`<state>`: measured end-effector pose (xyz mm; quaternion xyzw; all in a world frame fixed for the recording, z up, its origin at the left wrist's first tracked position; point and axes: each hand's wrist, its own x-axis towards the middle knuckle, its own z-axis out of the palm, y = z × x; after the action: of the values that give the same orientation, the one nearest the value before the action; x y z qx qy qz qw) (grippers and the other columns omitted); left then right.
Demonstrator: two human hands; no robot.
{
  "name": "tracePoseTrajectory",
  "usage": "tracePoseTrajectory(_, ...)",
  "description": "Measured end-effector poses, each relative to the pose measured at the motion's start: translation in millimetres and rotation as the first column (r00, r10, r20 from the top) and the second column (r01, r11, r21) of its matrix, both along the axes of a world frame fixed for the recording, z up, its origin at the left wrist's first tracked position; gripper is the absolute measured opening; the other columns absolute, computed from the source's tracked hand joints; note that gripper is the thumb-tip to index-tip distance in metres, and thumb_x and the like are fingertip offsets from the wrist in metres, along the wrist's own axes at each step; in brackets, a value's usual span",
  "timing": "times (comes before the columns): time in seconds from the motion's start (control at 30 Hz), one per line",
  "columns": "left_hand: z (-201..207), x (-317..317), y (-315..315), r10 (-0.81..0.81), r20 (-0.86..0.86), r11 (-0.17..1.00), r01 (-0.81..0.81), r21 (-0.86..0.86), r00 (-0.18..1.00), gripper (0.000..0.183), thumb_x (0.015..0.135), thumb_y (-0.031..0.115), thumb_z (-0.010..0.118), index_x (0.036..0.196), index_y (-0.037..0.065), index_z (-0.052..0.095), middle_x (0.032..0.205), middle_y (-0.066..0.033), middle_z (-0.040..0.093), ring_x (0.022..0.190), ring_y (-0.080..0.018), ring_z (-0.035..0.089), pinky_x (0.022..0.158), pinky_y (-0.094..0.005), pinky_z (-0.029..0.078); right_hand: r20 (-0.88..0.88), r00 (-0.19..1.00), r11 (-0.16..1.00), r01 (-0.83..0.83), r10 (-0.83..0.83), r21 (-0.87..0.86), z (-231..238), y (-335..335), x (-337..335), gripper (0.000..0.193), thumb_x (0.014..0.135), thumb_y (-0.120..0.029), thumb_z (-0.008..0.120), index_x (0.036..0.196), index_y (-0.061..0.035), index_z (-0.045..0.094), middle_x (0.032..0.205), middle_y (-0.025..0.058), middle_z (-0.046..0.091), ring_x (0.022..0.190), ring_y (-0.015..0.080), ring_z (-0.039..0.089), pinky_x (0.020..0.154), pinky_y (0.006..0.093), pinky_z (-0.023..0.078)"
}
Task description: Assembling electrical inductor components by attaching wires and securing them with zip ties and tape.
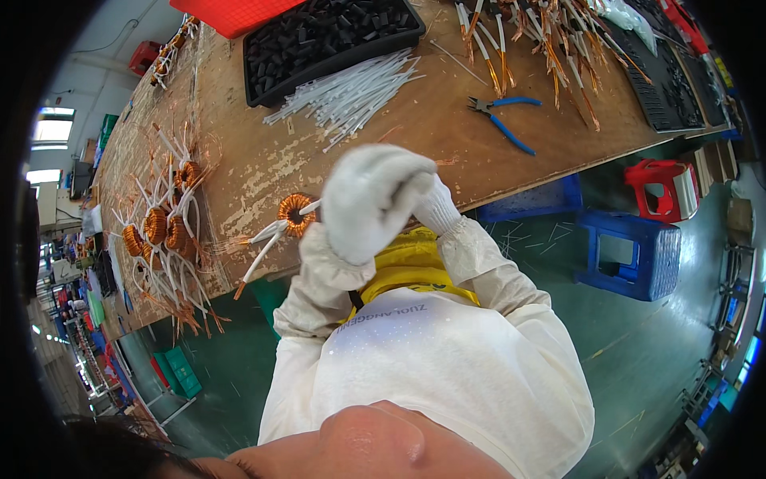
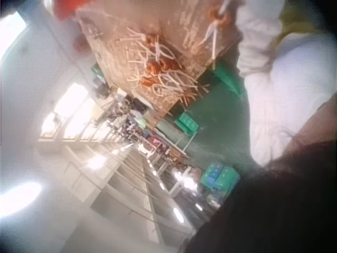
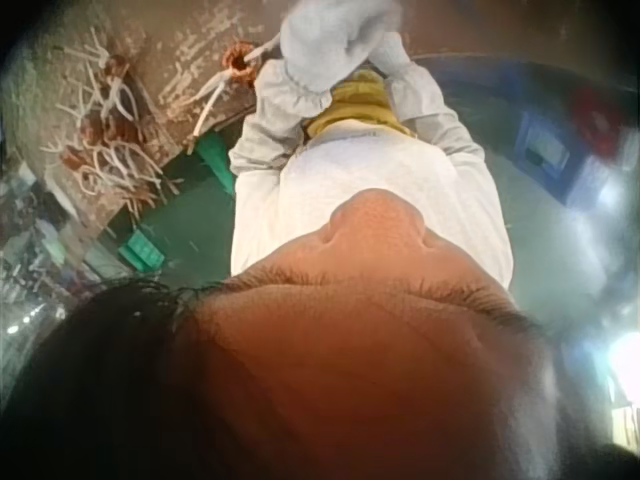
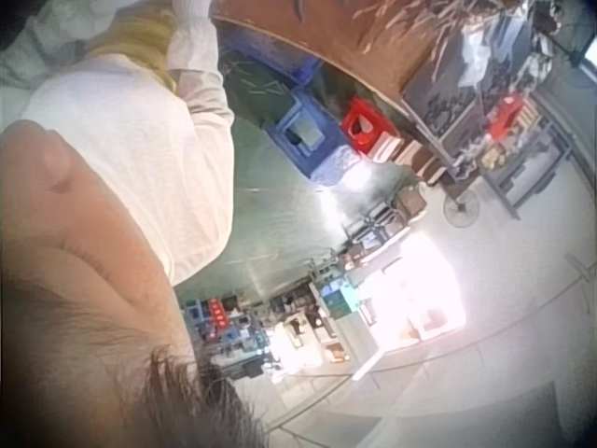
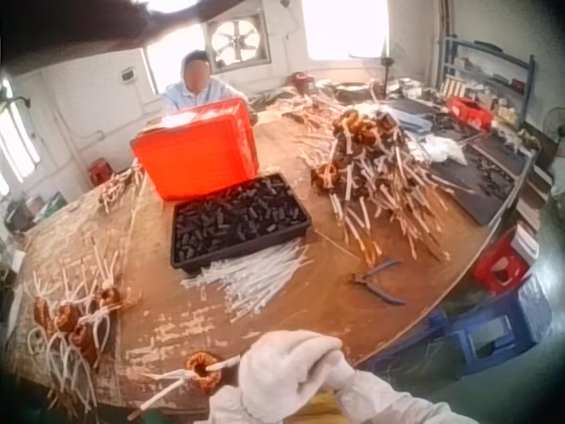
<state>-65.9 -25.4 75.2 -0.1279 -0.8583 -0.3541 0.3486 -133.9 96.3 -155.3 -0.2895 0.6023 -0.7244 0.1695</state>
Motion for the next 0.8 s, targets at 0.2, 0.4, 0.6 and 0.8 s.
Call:
tracePoseTrajectory(0.2, -68, -12, 27, 0.464, 0.34, 0.856, -0.314, -0.411, 0.818, 0.017, 0.088, 0.03, 0.07, 0.1, 0.019, 0.071, 0.097, 0.0008, 0.074, 0.083, -0.0235, 0.072, 0.073, -0.0348, 0.058, -0.525, 0.807, 0.692, 0.217, 0.27, 0.689, 39, 12, 4, 0.031, 0.1, -0.027, 0.06, 0.124, -0.007, 0.062, 0.121, 0.0163, 0.063, 0.115, 0.032, 0.061, 0.098, 0.039, 0.05)
tracePoseTrajectory(0.4, -72, -32, 36, 0.306, 0.32, 0.9, -0.163, -0.405, 0.897, 0.012, 0.086, 0.025, 0.072, 0.098, 0.021, 0.071, 0.092, 0.0016, 0.072, 0.082, -0.0223, 0.071, 0.073, -0.0379, 0.056, -0.757, 0.591, 0.693, 0.422, 0.278, 0.584, -53, -23, 2, 0.04, 0.103, -0.035, 0.054, 0.13, -0.0066, 0.059, 0.13, 0.0139, 0.062, 0.121, 0.0334, 0.056, 0.106, 0.0423, 0.043)
tracePoseTrajectory(0.6, -66, -43, 42, 0.15, 0.311, 0.927, -0.024, -0.374, 0.938, 0.008, 0.083, 0.022, 0.072, 0.089, 0.02, 0.068, 0.086, 0.0022, 0.069, 0.08, -0.0217, 0.069, 0.071, -0.0373, 0.054, -0.649, 0.421, 0.05, 0.815, 0.633, 0.577, 35, -52, 22, 0.036, 0.102, -0.032, 0.057, 0.124, -0.0049, 0.063, 0.129, 0.0124, 0.061, 0.118, 0.0265, 0.057, 0.102, 0.0396, 0.046)
tracePoseTrajectory(0.8, -37, -30, 69, -0.079, 0.171, 0.969, 0.115, -0.217, 0.982, 0.019, 0.08, 0.023, 0.077, 0.097, 0.019, 0.07, 0.094, 0.0011, 0.071, 0.085, -0.0224, 0.069, 0.078, -0.037, 0.053, -0.297, 0.431, -0.437, 0.898, 0.852, 0.049, 125, -53, 49, 0.032, 0.101, -0.029, 0.061, 0.118, -0.0031, 0.066, 0.129, 0.0108, 0.061, 0.114, 0.0197, 0.058, 0.098, 0.0368, 0.049)
